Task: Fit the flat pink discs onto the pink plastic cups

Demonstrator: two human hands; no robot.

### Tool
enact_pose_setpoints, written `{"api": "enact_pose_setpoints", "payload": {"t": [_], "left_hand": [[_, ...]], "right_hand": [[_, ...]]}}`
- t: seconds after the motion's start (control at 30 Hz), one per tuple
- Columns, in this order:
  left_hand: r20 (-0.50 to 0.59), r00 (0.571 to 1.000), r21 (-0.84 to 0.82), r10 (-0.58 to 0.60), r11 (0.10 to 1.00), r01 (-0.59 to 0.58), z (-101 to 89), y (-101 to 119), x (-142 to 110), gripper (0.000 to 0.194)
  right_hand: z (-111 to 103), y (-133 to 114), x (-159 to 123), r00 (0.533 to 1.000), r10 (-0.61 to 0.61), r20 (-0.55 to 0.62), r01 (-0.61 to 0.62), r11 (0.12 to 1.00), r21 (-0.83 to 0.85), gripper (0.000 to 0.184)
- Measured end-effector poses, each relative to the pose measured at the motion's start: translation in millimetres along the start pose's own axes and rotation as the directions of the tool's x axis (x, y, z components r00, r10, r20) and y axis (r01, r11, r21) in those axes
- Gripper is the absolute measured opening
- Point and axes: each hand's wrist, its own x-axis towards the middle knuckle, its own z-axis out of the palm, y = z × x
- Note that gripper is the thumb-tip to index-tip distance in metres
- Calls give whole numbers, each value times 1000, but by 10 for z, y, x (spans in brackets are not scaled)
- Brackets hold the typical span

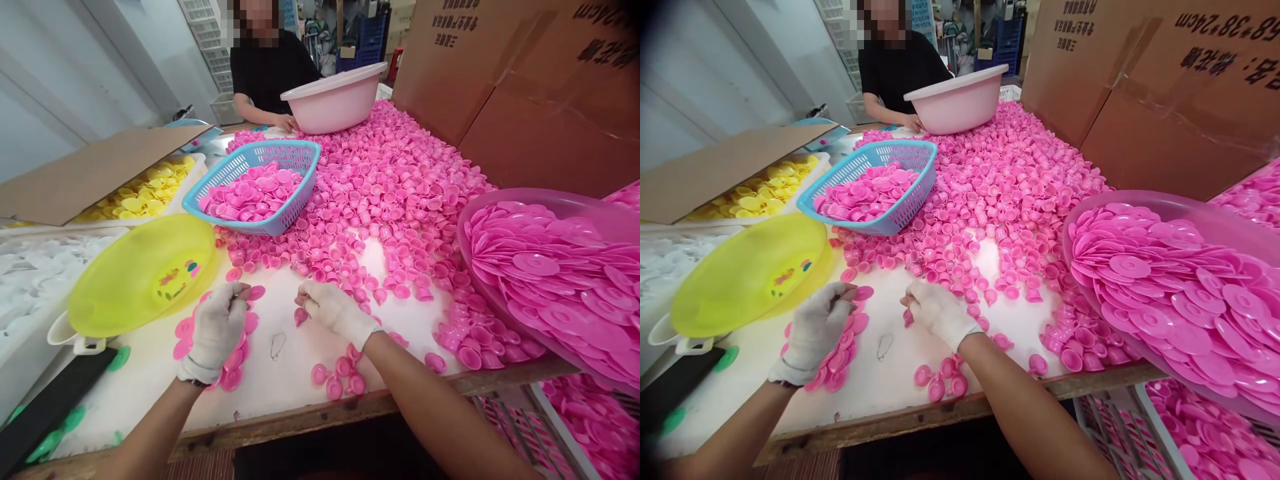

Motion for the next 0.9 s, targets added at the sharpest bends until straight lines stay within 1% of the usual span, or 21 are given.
{"api": "enact_pose_setpoints", "payload": {"t": [0.03,0.07,0.13,0.17,0.2,0.23,0.27,0.3,0.33,0.37,0.4,0.43,0.47,0.5,0.53,0.57,0.63,0.7,0.77,0.83,0.9], "left_hand": [[13,1000,-65,20,998,-19,29,66,-37,13],[27,998,-127,54,991,-50,57,129,-71,13],[53,988,-209,147,969,-132,101,239,-123,15],[65,981,-227,184,960,-165,115,282,-140,16],[72,978,-245,195,954,-172,123,315,-151,17],[78,982,-266,170,953,-144,129,339,-157,16],[92,989,-295,113,952,-81,134,354,-160,15],[125,992,-339,29,941,16,141,363,-164,17],[191,979,-397,-65,907,138,154,368,-168,22],[296,944,-456,-145,847,273,173,371,-175,26],[424,884,-503,-195,762,409,199,374,-184,29],[546,812,-533,-207,662,527,231,378,-194,30],[635,747,-547,-196,569,614,265,383,-202,30],[690,700,-551,-181,496,671,299,389,-207,30],[718,674,-554,-172,446,703,329,395,-207,31],[729,663,-558,-170,414,719,355,399,-201,33],[734,658,-561,-170,395,728,391,395,-175,35],[745,647,-551,-164,396,735,416,375,-140,37],[745,646,-543,-167,411,732,445,348,-110,37],[734,656,-537,-178,439,720,477,325,-90,35],[724,665,-532,-182,468,706,499,311,-77,32]], "right_hand": [[17,-12,9,1000,12,22,-15,989,144,22],[31,-21,16,997,25,68,-44,951,306,27],[46,-19,30,987,28,158,-116,809,576,31],[45,-8,37,984,24,179,-136,749,649,29],[39,11,44,984,20,179,-140,710,690,24],[29,35,51,985,21,169,-136,693,708,19],[17,61,57,987,24,162,-133,695,707,14],[6,88,63,986,25,165,-134,709,693,11],[-2,113,68,984,23,177,-137,730,669,8],[-5,134,73,981,21,192,-142,754,642,5],[-1,151,79,978,22,208,-149,775,614,7],[9,163,85,975,29,222,-158,792,590,12],[24,169,92,972,40,233,-169,806,567,17],[41,172,100,968,55,243,-184,817,546,18],[58,171,107,965,71,254,-199,825,528,16],[73,168,113,960,84,268,-217,829,516,13],[95,162,122,945,103,310,-258,817,516,9],[114,164,124,922,109,371,-311,779,544,8],[144,174,120,907,107,408,-344,747,569,10],[186,189,110,912,110,395,-338,747,573,12],[224,201,99,929,121,349,-311,766,563,11]]}}
